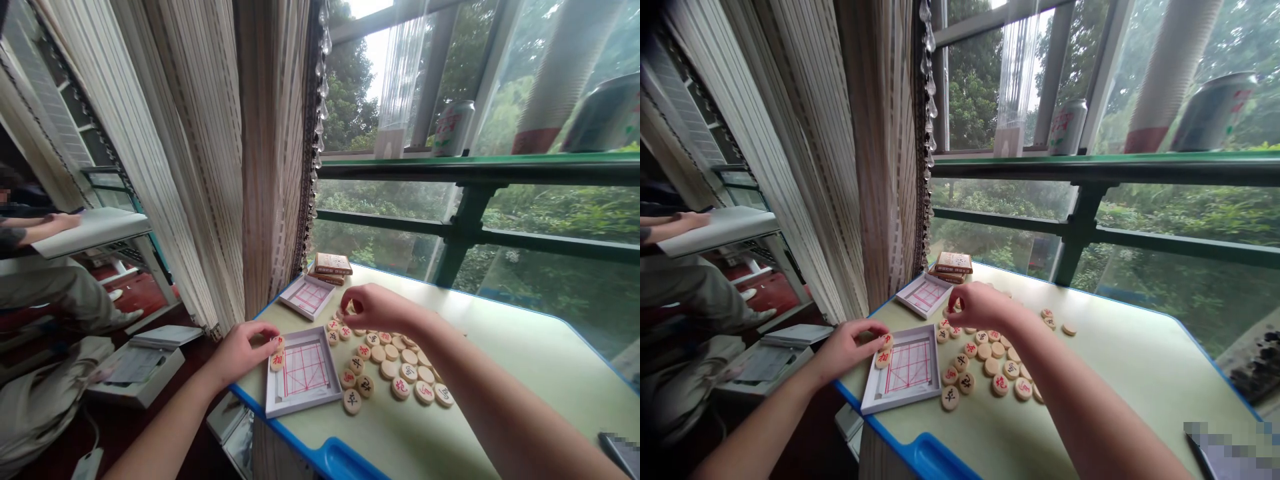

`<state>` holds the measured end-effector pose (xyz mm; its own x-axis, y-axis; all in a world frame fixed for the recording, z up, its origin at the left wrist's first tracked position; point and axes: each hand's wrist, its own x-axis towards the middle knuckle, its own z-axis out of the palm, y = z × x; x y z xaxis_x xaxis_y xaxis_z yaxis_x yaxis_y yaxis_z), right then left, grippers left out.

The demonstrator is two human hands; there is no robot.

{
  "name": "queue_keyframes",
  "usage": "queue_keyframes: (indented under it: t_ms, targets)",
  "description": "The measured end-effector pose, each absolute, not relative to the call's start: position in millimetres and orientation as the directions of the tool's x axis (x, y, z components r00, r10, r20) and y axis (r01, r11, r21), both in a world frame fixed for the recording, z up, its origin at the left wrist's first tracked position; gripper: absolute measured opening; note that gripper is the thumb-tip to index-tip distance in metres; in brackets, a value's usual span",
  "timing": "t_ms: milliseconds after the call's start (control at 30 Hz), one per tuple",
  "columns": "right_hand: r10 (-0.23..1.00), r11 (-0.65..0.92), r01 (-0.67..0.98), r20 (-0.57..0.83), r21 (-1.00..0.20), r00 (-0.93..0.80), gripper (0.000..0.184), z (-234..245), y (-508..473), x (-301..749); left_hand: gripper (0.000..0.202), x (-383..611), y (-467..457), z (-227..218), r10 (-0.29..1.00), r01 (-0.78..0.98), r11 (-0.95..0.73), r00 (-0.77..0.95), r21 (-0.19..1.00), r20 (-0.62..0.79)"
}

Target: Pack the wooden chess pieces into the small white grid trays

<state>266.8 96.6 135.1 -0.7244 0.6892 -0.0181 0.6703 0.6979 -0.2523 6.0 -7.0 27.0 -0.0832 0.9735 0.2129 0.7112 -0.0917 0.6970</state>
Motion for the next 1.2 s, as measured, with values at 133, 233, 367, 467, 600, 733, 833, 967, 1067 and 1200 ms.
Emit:
queue_keyframes:
  t_ms: [133,233,367,467,600,733,833,967,1067,1200]
  targets:
    - [0.671,0.705,0.652,-0.037,-0.279,-0.741,0.019,132,96,265,0.026,6,-8,27,0.974,0.731,-0.104,-0.062,0.674,0.217]
    - [0.673,0.697,0.654,-0.046,-0.293,-0.738,0.019,129,97,265,0.025,6,-8,27,0.975,0.739,-0.100,-0.061,0.667,0.213]
    - [0.707,0.673,0.689,-0.040,-0.269,-0.706,0.020,128,103,269,0.024,6,-7,27,0.977,0.732,-0.087,-0.069,0.676,0.200]
    - [0.723,0.661,0.703,-0.031,-0.261,-0.691,0.020,126,107,272,0.023,5,-6,26,0.978,0.717,-0.090,-0.069,0.691,0.199]
    - [0.712,0.676,0.690,-0.016,-0.258,-0.703,0.020,127,107,271,0.022,3,-6,24,0.978,0.676,-0.088,-0.080,0.732,0.191]
    - [0.669,0.723,0.649,0.005,-0.237,-0.744,0.019,130,97,265,0.024,4,-9,25,0.981,0.671,-0.097,-0.062,0.735,0.185]
    - [0.619,0.766,0.602,0.007,-0.225,-0.785,0.018,127,83,256,0.028,8,-12,28,0.984,0.700,-0.094,-0.043,0.708,0.174]
    - [0.523,0.831,0.509,0.003,-0.224,-0.852,0.020,111,63,238,0.038,11,-15,32,0.987,0.735,-0.114,0.008,0.668,0.159]
    - [0.463,0.867,0.449,0.013,-0.217,-0.886,0.019,103,55,229,0.048,10,-14,31,0.984,0.739,-0.152,0.051,0.656,0.171]
    - [0.544,0.822,0.534,-0.001,-0.200,-0.839,0.016,110,70,239,0.042,10,-12,29,0.979,0.745,-0.165,0.047,0.647,0.196]
